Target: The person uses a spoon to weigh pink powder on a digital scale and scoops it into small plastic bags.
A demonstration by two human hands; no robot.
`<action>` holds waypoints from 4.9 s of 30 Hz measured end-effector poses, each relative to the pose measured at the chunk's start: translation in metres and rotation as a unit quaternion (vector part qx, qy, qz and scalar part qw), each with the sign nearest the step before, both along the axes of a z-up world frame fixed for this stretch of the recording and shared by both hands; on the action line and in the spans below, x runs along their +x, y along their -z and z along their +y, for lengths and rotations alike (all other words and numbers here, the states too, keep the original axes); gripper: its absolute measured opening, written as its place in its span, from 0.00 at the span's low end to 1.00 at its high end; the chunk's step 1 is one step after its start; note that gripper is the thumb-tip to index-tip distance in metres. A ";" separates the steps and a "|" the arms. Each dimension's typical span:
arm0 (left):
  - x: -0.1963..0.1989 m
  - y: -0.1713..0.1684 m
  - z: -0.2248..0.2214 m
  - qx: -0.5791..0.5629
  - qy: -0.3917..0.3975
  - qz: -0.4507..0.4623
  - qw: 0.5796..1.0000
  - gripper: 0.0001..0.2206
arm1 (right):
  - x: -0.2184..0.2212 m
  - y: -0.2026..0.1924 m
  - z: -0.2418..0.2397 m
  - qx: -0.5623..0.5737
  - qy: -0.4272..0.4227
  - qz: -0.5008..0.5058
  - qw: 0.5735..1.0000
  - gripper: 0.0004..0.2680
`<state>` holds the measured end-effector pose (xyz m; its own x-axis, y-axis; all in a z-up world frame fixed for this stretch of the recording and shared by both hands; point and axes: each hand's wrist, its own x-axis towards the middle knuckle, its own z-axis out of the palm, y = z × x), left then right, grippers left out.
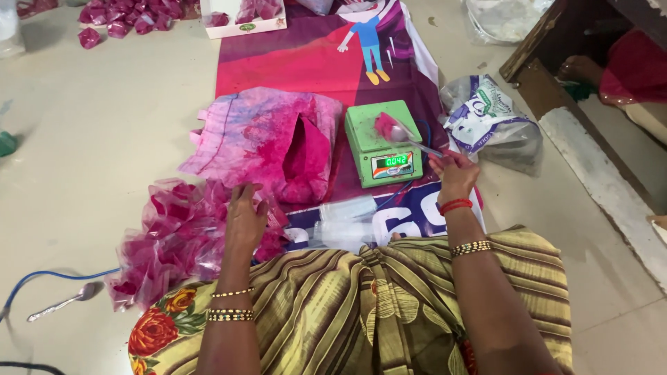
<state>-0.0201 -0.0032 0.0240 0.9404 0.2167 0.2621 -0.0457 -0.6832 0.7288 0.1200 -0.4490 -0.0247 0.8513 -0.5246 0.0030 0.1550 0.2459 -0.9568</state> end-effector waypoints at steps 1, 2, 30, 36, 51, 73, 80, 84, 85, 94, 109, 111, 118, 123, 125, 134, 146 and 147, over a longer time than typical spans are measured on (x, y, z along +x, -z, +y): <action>0.000 -0.001 0.000 -0.001 0.001 0.000 1.000 0.17 | -0.001 0.001 -0.002 -0.001 0.001 0.000 1.000 0.04; -0.001 -0.002 -0.001 -0.004 0.002 -0.002 1.000 0.17 | -0.002 0.002 -0.003 0.000 0.005 0.001 1.000 0.04; 0.000 0.001 0.000 -0.008 0.012 0.006 1.000 0.17 | -0.014 -0.001 -0.007 0.019 0.032 -0.017 0.999 0.04; -0.001 0.002 0.000 -0.014 0.013 -0.008 1.000 0.17 | -0.021 0.001 -0.013 0.057 0.030 -0.017 0.998 0.05; -0.001 0.013 0.005 0.009 0.010 -0.048 0.999 0.20 | -0.068 -0.001 -0.026 0.104 0.062 -0.021 0.992 0.03; 0.003 0.004 0.005 0.046 -0.055 -0.019 0.997 0.20 | -0.066 0.009 0.105 0.089 -0.259 -0.100 0.957 0.05; 0.006 0.006 0.008 0.053 -0.042 0.024 0.997 0.20 | 0.013 0.075 0.190 0.043 -0.243 0.061 0.967 0.07; 0.007 0.004 0.008 0.042 -0.028 0.021 0.999 0.19 | -0.005 0.066 0.186 -0.217 -0.284 0.079 0.931 0.14; 0.009 0.007 0.008 0.041 -0.027 0.022 0.999 0.19 | -0.014 0.076 0.174 -0.218 -0.284 0.081 0.930 0.14; 0.013 0.014 -0.012 0.029 0.016 -0.016 0.999 0.17 | -0.094 0.076 0.149 -0.710 -0.380 0.168 0.569 0.23; -0.013 0.060 -0.055 0.091 0.126 0.045 0.987 0.19 | -0.089 0.111 0.152 -0.743 -0.367 0.197 0.524 0.14; -0.010 0.089 -0.059 0.086 0.145 0.012 0.986 0.19 | -0.091 0.113 0.152 -0.753 -0.360 0.157 0.529 0.08; -0.036 0.049 -0.093 0.100 0.152 -0.049 0.982 0.24 | -0.124 0.036 0.150 -0.672 -0.352 -0.046 0.650 0.07; -0.023 0.090 -0.099 0.139 0.129 0.035 0.981 0.13 | -0.139 -0.009 0.136 -0.593 -0.356 -0.161 0.704 0.05; -0.025 0.089 -0.101 0.115 0.118 0.040 0.986 0.14 | -0.138 -0.015 0.129 -0.499 -0.395 -0.116 0.763 0.09; -0.030 0.048 -0.105 -0.427 0.019 0.136 0.894 0.36 | -0.130 -0.021 0.129 -0.190 -0.532 -0.025 0.825 0.10; -0.014 0.111 -0.075 -0.715 0.038 -0.024 0.698 0.20 | -0.145 -0.043 0.136 -0.132 -0.507 0.048 0.850 0.12; -0.015 0.109 -0.074 -0.716 0.030 -0.042 0.696 0.18 | -0.144 -0.042 0.133 -0.074 -0.520 0.072 0.848 0.13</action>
<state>-0.0355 -0.0774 -0.0850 0.9537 0.2722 -0.1279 -0.1255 0.7467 0.6532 -0.0241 -0.3156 0.0169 0.8501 0.5076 -0.1400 -0.1931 0.0531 -0.9798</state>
